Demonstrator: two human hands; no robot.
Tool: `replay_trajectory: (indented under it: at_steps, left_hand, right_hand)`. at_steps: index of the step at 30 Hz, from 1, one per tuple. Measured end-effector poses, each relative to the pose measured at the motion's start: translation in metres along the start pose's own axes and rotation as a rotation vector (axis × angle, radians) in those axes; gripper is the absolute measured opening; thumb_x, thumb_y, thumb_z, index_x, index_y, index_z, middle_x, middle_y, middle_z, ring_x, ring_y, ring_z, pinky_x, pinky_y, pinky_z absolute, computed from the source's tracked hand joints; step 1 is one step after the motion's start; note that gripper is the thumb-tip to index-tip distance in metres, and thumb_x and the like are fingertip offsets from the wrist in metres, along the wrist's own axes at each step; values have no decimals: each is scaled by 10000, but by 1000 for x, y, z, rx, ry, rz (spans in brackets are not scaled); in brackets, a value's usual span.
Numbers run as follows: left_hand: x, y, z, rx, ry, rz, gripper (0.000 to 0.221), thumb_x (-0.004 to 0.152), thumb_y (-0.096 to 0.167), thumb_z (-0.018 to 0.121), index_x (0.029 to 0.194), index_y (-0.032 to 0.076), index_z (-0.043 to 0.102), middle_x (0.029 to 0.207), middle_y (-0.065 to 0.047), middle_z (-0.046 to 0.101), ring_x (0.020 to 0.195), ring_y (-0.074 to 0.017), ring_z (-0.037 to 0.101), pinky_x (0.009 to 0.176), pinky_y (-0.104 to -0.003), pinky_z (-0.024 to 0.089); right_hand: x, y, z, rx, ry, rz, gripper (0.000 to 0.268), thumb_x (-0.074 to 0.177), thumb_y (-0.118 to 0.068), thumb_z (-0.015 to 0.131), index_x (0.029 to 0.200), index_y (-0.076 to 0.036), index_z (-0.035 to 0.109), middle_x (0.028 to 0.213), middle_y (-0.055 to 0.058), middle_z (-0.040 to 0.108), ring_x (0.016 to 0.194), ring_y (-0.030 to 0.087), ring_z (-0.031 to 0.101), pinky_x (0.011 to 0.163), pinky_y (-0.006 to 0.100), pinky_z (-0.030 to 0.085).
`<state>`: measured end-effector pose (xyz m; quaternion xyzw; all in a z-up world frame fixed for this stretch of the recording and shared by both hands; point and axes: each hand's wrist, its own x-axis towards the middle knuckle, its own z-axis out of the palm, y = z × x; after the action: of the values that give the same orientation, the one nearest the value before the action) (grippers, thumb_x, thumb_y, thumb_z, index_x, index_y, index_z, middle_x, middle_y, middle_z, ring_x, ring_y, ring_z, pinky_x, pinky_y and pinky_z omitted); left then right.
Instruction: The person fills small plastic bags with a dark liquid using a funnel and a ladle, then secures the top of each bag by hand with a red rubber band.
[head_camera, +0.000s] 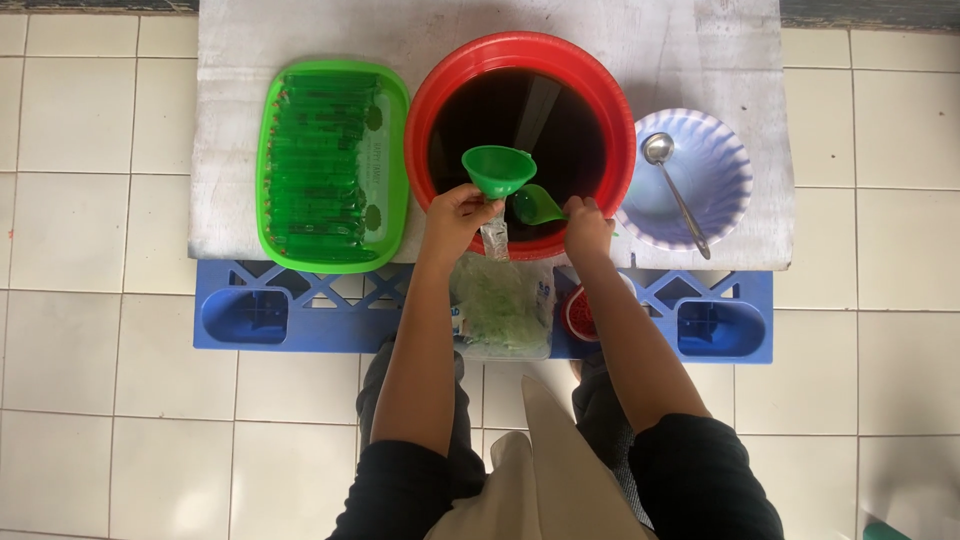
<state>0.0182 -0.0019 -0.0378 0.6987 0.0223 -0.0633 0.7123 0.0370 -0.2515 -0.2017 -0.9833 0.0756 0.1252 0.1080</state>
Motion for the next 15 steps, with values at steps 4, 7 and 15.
replay_trajectory:
  at_steps: [4, 7, 15]
  left_hand:
    - [-2, 0, 3, 32, -15, -9, 283, 855, 186, 883, 1068, 41, 765, 944, -150, 705, 876, -201, 707, 801, -402, 617]
    - [-2, -1, 0, 52, -13, 9, 261, 870, 216, 872, 1051, 58, 768, 933, -129, 702, 865, -183, 701, 791, -382, 617]
    - [-3, -20, -10, 154, 12, -22, 286, 857, 235, 886, 1056, 62, 776, 930, -132, 703, 799, -168, 685, 722, -315, 600]
  right_hand:
    - [2, -1, 3, 108, -50, -10, 349, 889, 46, 649, 1129, -208, 649, 1142, 58, 651, 1093, 312, 693, 967, 540, 508]
    - [6, 4, -7, 450, -40, -35, 255, 888, -2, 706, 1087, -161, 703, 1045, 119, 737, 1090, 375, 701, 954, 507, 531]
    - [-12, -8, -103, 594, 287, -93, 247, 868, 9, 733, 1029, -178, 740, 940, 63, 766, 957, 308, 737, 880, 398, 550]
